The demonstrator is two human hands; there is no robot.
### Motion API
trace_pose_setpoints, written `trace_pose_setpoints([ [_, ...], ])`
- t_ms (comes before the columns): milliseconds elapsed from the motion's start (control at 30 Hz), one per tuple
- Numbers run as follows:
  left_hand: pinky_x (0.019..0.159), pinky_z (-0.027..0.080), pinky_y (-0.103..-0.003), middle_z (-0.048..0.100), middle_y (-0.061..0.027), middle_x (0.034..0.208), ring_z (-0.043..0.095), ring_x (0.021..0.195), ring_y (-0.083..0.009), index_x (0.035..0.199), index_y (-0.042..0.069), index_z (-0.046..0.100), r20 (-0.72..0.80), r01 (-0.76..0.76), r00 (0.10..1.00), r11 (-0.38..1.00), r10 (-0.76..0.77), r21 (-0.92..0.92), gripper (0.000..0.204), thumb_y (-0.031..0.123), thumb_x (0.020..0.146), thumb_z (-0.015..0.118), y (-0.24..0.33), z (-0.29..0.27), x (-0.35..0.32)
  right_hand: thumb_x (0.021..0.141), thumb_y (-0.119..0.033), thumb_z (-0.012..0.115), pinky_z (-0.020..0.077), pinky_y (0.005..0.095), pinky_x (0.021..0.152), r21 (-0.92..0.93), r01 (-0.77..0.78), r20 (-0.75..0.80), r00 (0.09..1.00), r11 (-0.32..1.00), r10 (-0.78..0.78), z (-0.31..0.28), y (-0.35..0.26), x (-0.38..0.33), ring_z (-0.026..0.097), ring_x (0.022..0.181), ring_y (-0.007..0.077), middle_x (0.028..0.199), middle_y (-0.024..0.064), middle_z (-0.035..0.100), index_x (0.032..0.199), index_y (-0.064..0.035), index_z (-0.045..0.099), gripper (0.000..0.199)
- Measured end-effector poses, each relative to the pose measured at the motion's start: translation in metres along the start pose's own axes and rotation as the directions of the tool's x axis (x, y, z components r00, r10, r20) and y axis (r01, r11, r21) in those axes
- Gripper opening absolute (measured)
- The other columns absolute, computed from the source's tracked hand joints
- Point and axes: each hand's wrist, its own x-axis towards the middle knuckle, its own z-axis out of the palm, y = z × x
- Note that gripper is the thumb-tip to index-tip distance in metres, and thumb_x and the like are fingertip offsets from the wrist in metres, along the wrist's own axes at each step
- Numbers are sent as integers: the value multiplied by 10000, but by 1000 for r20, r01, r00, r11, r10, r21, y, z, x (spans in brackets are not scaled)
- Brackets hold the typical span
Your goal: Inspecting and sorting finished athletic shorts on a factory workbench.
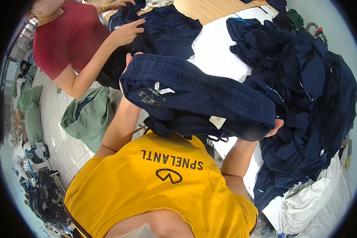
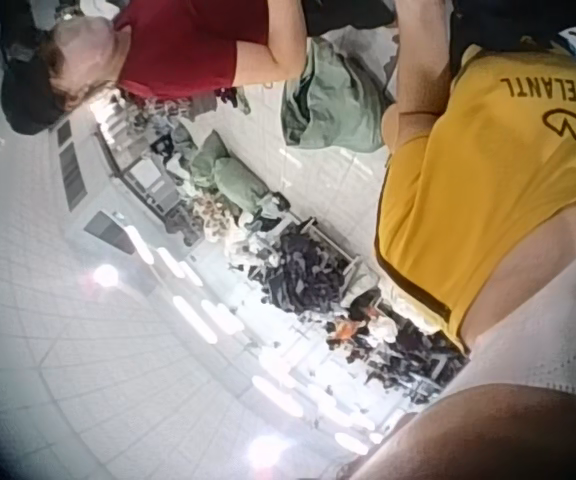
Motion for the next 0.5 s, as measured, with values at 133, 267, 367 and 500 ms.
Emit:
trace_pose_setpoints([
  [133, 885, 452, -321, 615, -66, 995, 593, 951, -200, 1073, 71, 554, -240, 49, 971, 987, -10, 154, 318, 339, 942, 444, -3, 16, -2, 870, -550, 404, 300, 457, 1047, -99, 82, -150, 984, 992, -97, 0, -3, -5, 436, 1216, 335, 1326, 153, 454, 1267, -13, 461, 671],
  [267, 775, 400, -309, 530, -112, 934, 505, 890, -250, 1064, 51, 541, 455, -190, 832, -606, 319, 772, 328, 123, 763, 649, -30, 8, 22, 854, -350, 487, 306, 460, 1046, -73, 80, -398, 912, 994, -103, 22, 12, 28, 418, 1225, 344, 1307, 201, 451, 1294, 24, 409, 583],
  [367, 867, 394, -360, 532, -162, 1063, 514, 989, -308, 1087, 20, 530, 331, -336, 940, -53, -80, 940, 311, 149, 806, 559, -65, -8, 4, 776, -152, 525, 347, 386, 1002, -412, -30, -463, 867, 911, -181, 37, 36, 75, 483, 1147, 314, 1250, 180, 481, 1297, 18, 361, 572],
  [500, 889, 425, -342, 571, -229, 1092, 561, 1009, -358, 1228, -28, 470, -76, -2, 850, -147, -522, 989, 565, 354, 829, 588, -73, -69, -5, 830, -124, 494, 402, 379, 951, -547, -85, -412, 894, 833, -179, 47, 23, 125, 535, 1085, 287, 1165, 143, 552, 1233, -10, 448, 421],
])
